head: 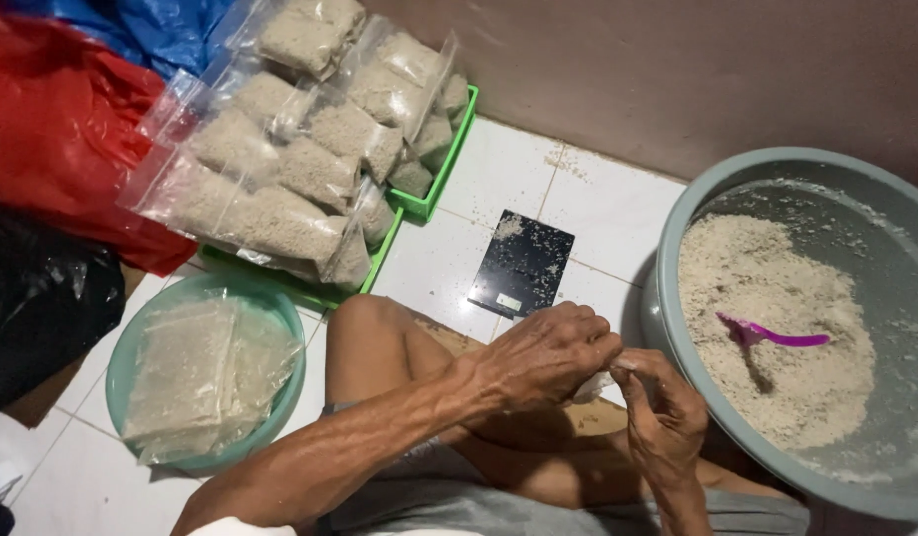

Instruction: The person scoops a granular material from a large basin into small plastic bags using a purple scoop. They weigh each bag on a digital scale, adjust the contents, and then place the filled bags into a green tray.

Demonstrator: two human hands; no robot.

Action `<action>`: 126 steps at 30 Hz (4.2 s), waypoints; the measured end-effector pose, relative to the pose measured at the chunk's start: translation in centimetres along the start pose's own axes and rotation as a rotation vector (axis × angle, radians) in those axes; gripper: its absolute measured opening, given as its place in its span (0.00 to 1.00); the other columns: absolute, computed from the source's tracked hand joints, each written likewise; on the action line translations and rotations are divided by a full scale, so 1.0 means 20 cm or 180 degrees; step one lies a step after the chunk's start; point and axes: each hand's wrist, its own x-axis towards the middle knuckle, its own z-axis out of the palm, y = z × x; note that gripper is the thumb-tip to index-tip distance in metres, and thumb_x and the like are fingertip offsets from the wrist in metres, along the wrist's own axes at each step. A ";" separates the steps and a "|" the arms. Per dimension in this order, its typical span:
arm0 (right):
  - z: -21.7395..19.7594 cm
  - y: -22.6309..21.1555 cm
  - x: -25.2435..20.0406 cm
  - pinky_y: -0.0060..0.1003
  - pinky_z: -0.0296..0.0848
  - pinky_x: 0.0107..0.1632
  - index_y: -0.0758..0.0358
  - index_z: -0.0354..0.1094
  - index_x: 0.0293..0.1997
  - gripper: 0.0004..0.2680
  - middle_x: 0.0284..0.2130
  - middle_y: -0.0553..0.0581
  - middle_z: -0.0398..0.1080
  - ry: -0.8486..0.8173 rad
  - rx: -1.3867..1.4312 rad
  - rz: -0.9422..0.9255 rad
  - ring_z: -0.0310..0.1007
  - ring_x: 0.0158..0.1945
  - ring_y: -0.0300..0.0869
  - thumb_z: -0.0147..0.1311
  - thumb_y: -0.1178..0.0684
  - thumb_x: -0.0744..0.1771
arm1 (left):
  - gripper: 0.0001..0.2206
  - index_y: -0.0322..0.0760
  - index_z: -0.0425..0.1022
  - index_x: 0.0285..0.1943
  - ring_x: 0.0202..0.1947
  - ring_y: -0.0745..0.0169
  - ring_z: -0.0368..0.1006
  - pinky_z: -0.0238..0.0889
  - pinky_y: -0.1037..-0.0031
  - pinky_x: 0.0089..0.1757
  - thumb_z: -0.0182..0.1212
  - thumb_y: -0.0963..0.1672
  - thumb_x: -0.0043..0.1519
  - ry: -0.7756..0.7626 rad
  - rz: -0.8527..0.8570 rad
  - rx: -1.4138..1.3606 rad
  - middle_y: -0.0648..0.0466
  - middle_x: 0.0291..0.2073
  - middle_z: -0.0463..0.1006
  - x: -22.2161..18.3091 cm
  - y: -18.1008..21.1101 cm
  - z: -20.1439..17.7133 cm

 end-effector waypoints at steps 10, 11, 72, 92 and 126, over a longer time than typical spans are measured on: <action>0.10 -0.09 -0.02 0.39 0.67 0.49 0.64 0.66 0.41 0.01 0.32 0.56 0.72 0.0359 -0.0487 -0.0628 0.72 0.35 0.43 0.50 0.62 0.68 | 0.10 0.35 0.66 0.40 0.26 0.59 0.63 0.59 0.67 0.34 0.48 0.46 0.68 -0.0071 -0.0244 -0.0286 0.50 0.28 0.70 -0.14 0.02 -0.12; 0.10 -0.09 -0.03 0.40 0.67 0.47 0.66 0.64 0.40 0.00 0.30 0.57 0.71 0.0434 -0.0503 -0.0659 0.72 0.34 0.44 0.50 0.62 0.68 | 0.13 0.36 0.68 0.42 0.32 0.56 0.69 0.62 0.64 0.41 0.44 0.48 0.68 -0.0009 -0.0258 -0.0301 0.48 0.33 0.74 -0.15 0.02 -0.12; 0.24 -0.23 0.26 0.41 0.85 0.47 0.70 0.67 0.36 0.03 0.29 0.66 0.73 -0.0173 0.0570 0.0145 0.81 0.37 0.52 0.49 0.62 0.66 | 0.44 0.37 0.45 0.71 0.57 0.39 0.63 0.59 0.56 0.57 0.68 0.50 0.49 0.0684 -0.1378 -0.2138 0.36 0.59 0.62 -0.53 -0.07 -0.14; 0.64 -0.03 0.38 0.43 0.81 0.43 0.76 0.70 0.46 0.08 0.41 0.71 0.77 -0.0252 0.0478 0.2365 0.80 0.37 0.55 0.52 0.63 0.65 | 0.33 0.36 0.67 0.57 0.44 0.52 0.79 0.77 0.66 0.38 0.61 0.57 0.48 0.2714 -0.4399 -0.1761 0.47 0.49 0.79 -0.69 -0.84 -0.74; 0.53 0.83 -0.32 0.38 0.74 0.43 0.73 0.70 0.53 0.11 0.34 0.66 0.78 -0.0245 0.0311 0.3172 0.78 0.36 0.52 0.53 0.60 0.66 | 0.43 0.23 0.35 0.73 0.57 0.47 0.70 0.44 0.59 0.64 0.54 0.56 0.62 0.2260 -0.5774 -0.0319 0.54 0.44 0.83 -0.62 -1.51 -0.80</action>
